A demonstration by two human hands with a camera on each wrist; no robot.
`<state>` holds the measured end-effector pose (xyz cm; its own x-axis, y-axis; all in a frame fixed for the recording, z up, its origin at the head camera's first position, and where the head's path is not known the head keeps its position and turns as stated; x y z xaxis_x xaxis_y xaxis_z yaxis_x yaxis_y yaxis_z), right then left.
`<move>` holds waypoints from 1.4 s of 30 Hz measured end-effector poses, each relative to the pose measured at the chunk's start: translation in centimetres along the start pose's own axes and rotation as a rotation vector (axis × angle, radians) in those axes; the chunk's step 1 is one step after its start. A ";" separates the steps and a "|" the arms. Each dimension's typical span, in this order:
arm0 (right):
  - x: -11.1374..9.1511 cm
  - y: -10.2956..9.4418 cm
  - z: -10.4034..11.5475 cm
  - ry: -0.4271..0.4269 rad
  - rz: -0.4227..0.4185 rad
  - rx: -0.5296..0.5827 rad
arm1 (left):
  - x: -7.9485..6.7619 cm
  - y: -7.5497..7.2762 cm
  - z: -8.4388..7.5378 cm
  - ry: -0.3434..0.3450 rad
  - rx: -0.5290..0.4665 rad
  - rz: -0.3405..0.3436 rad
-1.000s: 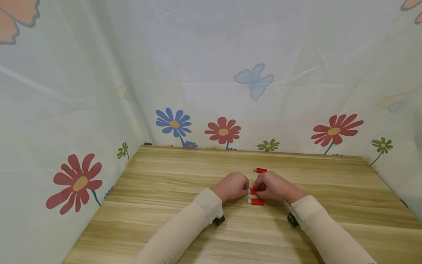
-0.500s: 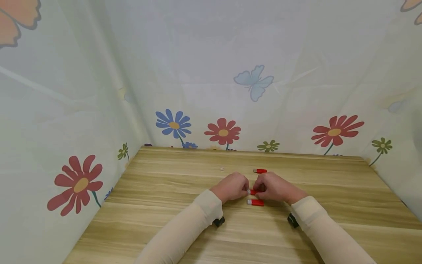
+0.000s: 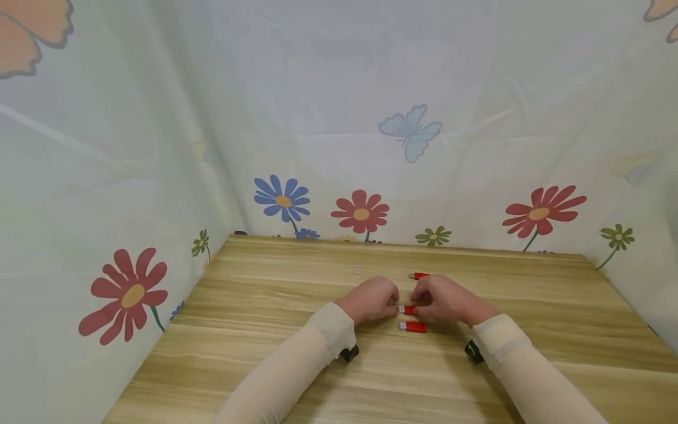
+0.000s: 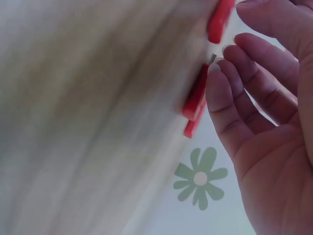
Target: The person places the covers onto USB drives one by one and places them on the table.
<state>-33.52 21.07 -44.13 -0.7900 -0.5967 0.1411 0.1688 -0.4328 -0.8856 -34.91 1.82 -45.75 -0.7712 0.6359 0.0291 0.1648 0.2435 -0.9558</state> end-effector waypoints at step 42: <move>0.7 -1.5 -2.1 0.063 -0.027 -0.155 | -2.3 -4.3 6.3 0.004 0.122 -0.060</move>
<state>-35.52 22.72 -43.65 -0.8292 -0.5405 0.1424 0.0575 -0.3358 -0.9402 -37.67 -5.30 -43.53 -0.7750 0.6259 0.0880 0.0424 0.1903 -0.9808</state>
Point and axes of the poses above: each hand's wrist, its own x-axis towards the middle knuckle, its own y-axis out of the palm, z = x × y, the point moved 2 cm from there along x, towards the middle knuckle, and after that the axes turned 4 degrees about -z, right-handed, at the moved point
